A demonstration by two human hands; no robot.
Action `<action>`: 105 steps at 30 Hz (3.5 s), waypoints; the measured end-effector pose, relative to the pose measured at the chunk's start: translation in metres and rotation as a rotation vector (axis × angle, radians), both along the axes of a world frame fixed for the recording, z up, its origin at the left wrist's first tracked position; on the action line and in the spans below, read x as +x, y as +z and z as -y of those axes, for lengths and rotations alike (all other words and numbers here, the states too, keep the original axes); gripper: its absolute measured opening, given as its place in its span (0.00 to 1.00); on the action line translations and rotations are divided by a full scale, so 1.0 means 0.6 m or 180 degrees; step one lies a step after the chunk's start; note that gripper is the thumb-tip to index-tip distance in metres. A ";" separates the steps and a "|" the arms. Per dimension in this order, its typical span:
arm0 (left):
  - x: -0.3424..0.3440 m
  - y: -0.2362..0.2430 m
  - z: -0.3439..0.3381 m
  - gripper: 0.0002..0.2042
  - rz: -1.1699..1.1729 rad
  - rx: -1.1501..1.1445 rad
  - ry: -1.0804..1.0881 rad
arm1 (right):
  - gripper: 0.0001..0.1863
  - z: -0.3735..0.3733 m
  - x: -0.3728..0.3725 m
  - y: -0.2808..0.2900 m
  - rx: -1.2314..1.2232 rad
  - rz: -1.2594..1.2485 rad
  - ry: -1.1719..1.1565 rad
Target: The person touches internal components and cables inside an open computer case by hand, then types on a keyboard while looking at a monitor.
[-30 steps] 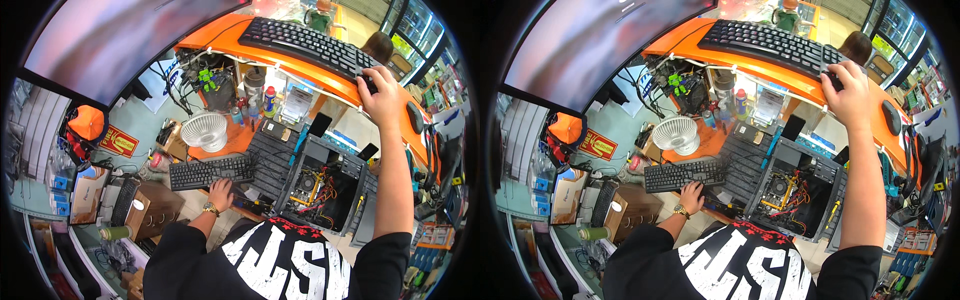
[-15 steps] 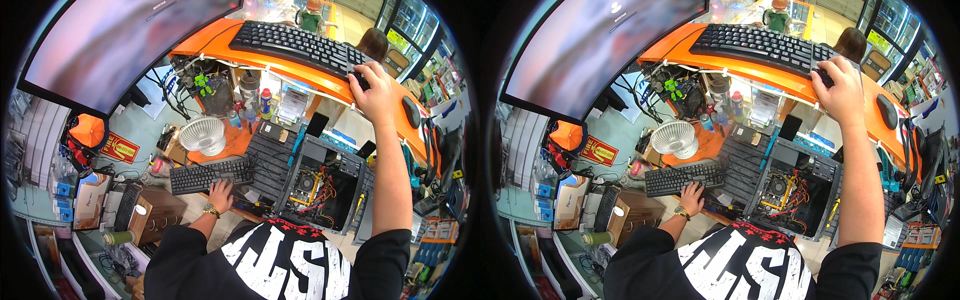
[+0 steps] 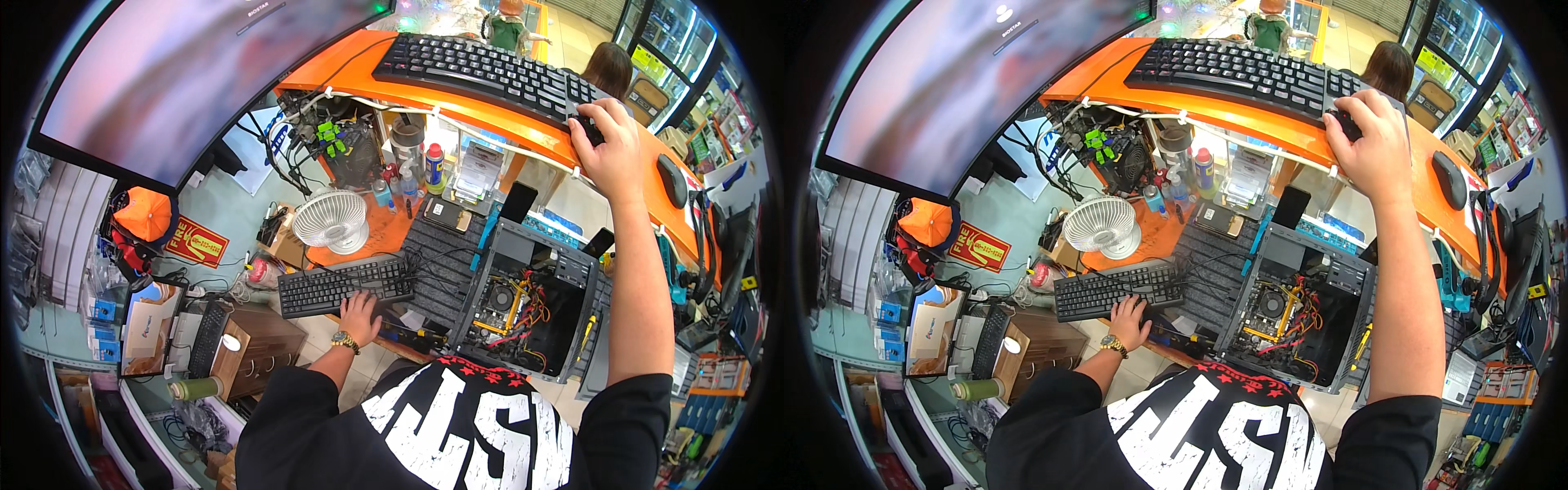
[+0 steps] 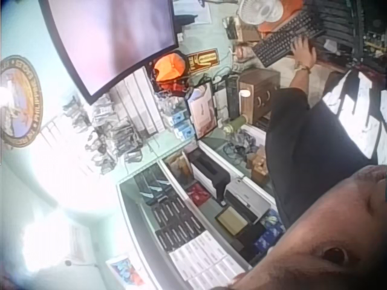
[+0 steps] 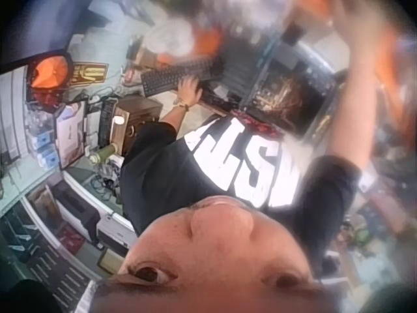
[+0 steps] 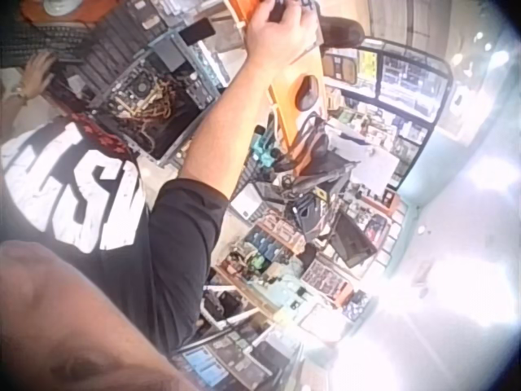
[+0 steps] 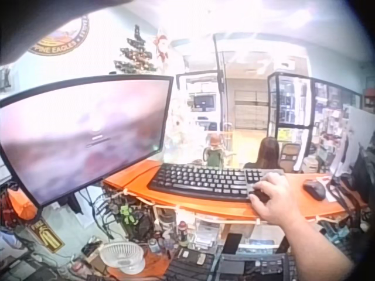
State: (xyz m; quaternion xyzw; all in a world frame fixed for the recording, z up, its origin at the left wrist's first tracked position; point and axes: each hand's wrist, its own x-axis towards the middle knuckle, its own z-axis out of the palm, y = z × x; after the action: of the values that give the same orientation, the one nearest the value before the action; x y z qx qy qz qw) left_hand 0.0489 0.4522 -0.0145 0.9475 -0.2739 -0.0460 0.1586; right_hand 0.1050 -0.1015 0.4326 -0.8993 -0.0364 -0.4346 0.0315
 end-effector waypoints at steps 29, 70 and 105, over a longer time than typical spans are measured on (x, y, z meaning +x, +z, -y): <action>0.029 -0.017 -0.026 0.33 -0.0009 0.0196 0.0342 | 0.15 0.016 0.015 -0.026 0.0035 -0.0042 0.0100; -0.120 -0.019 -0.621 0.63 -0.1834 -0.1653 0.4552 | 0.18 0.029 0.009 -0.024 0.0032 -0.0129 0.0163; 0.145 0.229 0.300 0.45 -0.3472 -0.3584 0.2194 | 0.39 0.029 -0.479 -0.394 0.6025 -0.0487 0.0405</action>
State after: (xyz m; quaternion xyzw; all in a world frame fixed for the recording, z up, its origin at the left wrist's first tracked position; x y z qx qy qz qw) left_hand 0.1359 0.2722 0.1229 0.6033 0.1620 -0.3018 0.7203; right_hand -0.1826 -0.1188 0.1960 -0.5229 0.2840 -0.2211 0.7727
